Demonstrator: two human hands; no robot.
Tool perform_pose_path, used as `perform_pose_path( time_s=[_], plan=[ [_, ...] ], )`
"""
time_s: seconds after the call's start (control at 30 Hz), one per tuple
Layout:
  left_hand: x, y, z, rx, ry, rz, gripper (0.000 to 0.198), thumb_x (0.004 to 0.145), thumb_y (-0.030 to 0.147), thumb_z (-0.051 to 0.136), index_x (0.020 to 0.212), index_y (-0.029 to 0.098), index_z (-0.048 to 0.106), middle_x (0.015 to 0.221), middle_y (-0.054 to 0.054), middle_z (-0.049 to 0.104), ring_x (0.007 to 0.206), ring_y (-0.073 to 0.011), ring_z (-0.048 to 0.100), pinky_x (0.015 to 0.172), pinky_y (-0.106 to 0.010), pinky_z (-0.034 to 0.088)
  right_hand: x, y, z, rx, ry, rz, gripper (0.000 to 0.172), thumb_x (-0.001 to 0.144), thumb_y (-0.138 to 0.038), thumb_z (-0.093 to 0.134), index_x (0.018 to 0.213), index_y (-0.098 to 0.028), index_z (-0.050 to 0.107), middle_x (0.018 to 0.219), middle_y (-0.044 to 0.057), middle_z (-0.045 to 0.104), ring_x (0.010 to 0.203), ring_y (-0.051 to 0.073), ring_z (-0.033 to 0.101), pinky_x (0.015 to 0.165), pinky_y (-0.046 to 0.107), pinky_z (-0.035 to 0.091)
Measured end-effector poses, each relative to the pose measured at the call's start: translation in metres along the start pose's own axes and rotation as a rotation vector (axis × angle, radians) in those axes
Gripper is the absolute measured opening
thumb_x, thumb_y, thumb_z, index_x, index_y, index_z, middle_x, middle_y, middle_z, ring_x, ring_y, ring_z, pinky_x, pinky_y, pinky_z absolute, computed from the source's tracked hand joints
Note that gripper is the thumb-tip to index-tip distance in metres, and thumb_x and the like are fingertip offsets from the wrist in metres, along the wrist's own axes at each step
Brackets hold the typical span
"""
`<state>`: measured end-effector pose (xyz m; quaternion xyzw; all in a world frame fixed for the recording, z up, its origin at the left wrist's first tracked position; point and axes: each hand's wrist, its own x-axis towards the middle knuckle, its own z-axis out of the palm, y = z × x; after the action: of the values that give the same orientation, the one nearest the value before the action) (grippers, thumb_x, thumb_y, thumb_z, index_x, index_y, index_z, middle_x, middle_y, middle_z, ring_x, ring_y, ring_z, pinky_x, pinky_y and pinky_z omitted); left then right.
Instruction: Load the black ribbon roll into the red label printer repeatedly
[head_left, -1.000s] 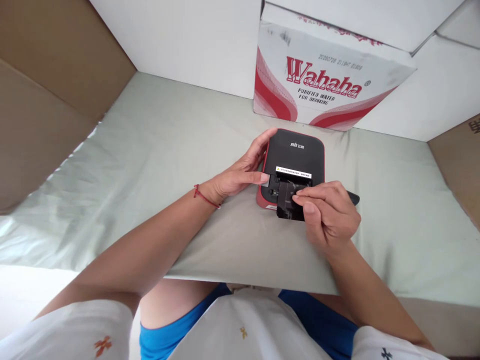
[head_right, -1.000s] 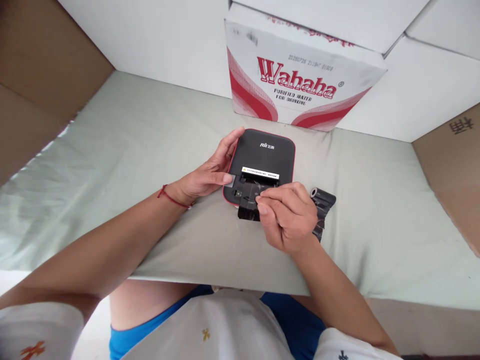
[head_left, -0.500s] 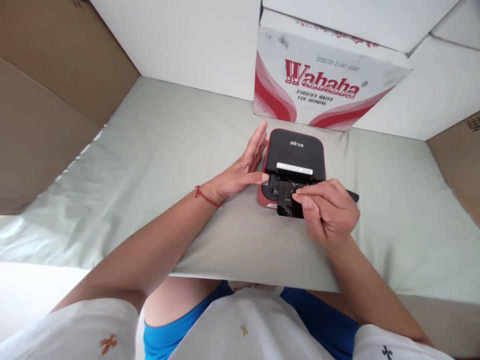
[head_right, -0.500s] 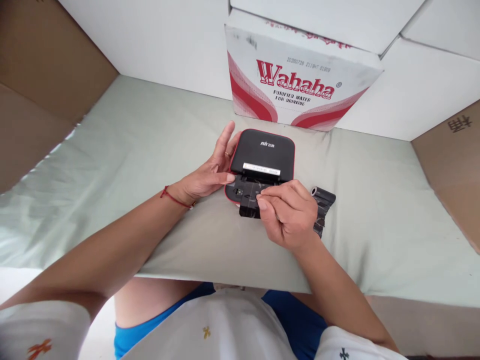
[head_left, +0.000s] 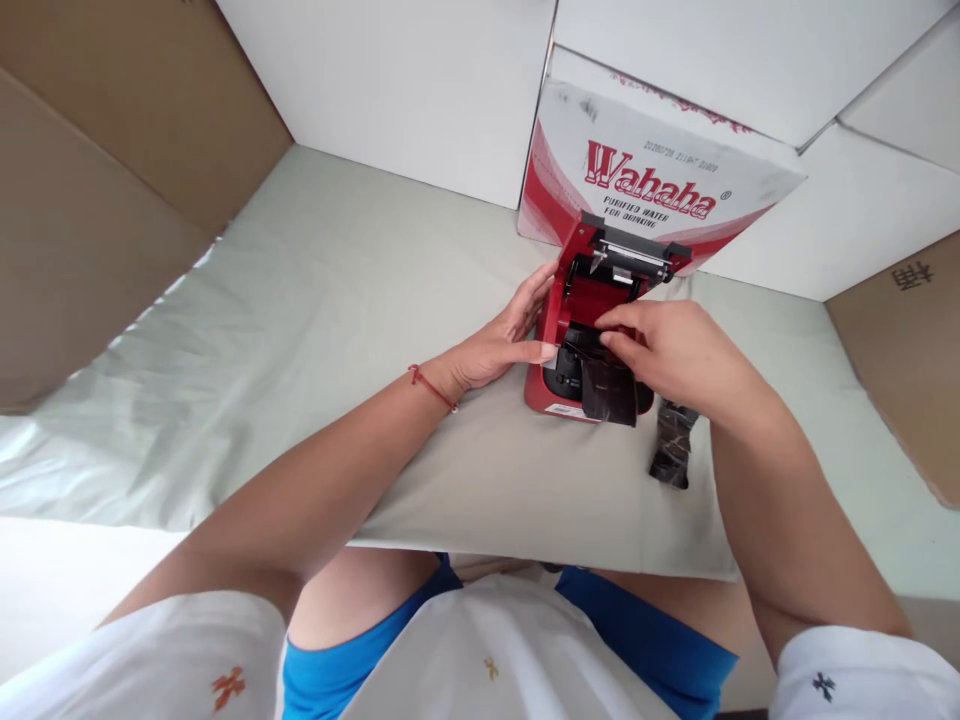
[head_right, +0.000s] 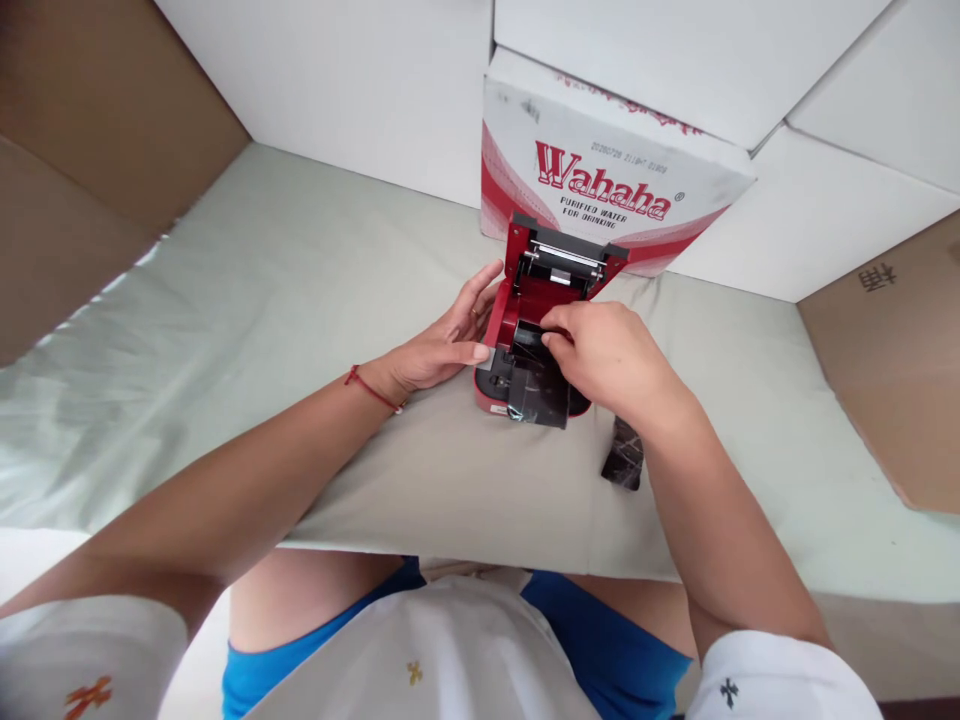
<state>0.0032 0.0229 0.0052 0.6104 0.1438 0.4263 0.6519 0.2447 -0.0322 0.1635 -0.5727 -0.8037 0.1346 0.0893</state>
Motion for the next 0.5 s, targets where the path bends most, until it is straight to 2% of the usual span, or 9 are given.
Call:
perform_pose_path(
  time_s=[0.07,0.13,0.27,0.37,0.43,0.5],
  plan=[
    [0.0,-0.001,-0.001,-0.004,-0.006,-0.007,0.129,0.08,0.066,0.102,0.188,0.054,0.031,0.207,0.002,0.018,0.194,-0.0418,0.017,0.158,-0.066,0.022,0.022,0.004,0.007,-0.199,-0.086,0.018,0.024,0.094,-0.018,0.076,0.108,-0.029,0.093,0.1,0.005,0.091,0.083,0.027,0.078,0.072,0.04,0.05],
    [0.001,-0.003,-0.001,-0.008,-0.012,-0.007,0.128,0.081,0.067,0.101,0.188,0.053,0.032,0.208,0.001,0.016,0.194,-0.042,0.016,0.158,-0.065,0.022,0.04,0.01,0.017,-0.333,-0.164,0.008,0.023,0.088,-0.018,0.082,0.105,-0.029,0.093,0.092,0.007,0.089,0.076,0.026,0.073,0.066,0.04,0.044],
    [0.001,-0.004,-0.001,0.002,-0.009,-0.007,0.127,0.08,0.07,0.101,0.187,0.05,0.036,0.207,-0.001,0.019,0.194,-0.0434,0.015,0.158,-0.067,0.02,0.057,0.021,0.031,-0.373,-0.211,-0.099,0.007,0.083,-0.026,0.091,0.089,-0.028,0.088,0.071,0.005,0.078,0.06,0.02,0.059,0.061,0.038,0.04],
    [0.001,-0.003,0.0,0.0,0.002,-0.021,0.125,0.081,0.069,0.102,0.186,0.049,0.037,0.206,-0.002,0.022,0.194,-0.0437,0.015,0.158,-0.067,0.021,0.047,0.019,0.023,-0.34,-0.164,-0.105,0.01,0.087,-0.03,0.089,0.084,-0.026,0.081,0.071,0.005,0.077,0.057,0.019,0.056,0.058,0.038,0.039],
    [0.001,-0.003,0.0,-0.009,0.005,-0.028,0.124,0.081,0.067,0.102,0.186,0.048,0.037,0.206,-0.002,0.023,0.194,-0.0434,0.015,0.158,-0.066,0.021,0.029,0.013,0.006,-0.255,-0.104,-0.093,0.007,0.09,-0.031,0.086,0.092,-0.026,0.082,0.082,0.005,0.082,0.063,0.02,0.063,0.059,0.037,0.043],
    [0.001,-0.003,0.0,-0.016,0.002,-0.024,0.123,0.083,0.066,0.101,0.186,0.049,0.038,0.206,-0.001,0.023,0.194,-0.0429,0.015,0.158,-0.066,0.021,0.001,0.01,-0.017,-0.097,-0.025,-0.089,0.016,0.097,-0.035,0.082,0.11,-0.028,0.086,0.1,0.005,0.089,0.074,0.022,0.073,0.064,0.036,0.051]
  ],
)
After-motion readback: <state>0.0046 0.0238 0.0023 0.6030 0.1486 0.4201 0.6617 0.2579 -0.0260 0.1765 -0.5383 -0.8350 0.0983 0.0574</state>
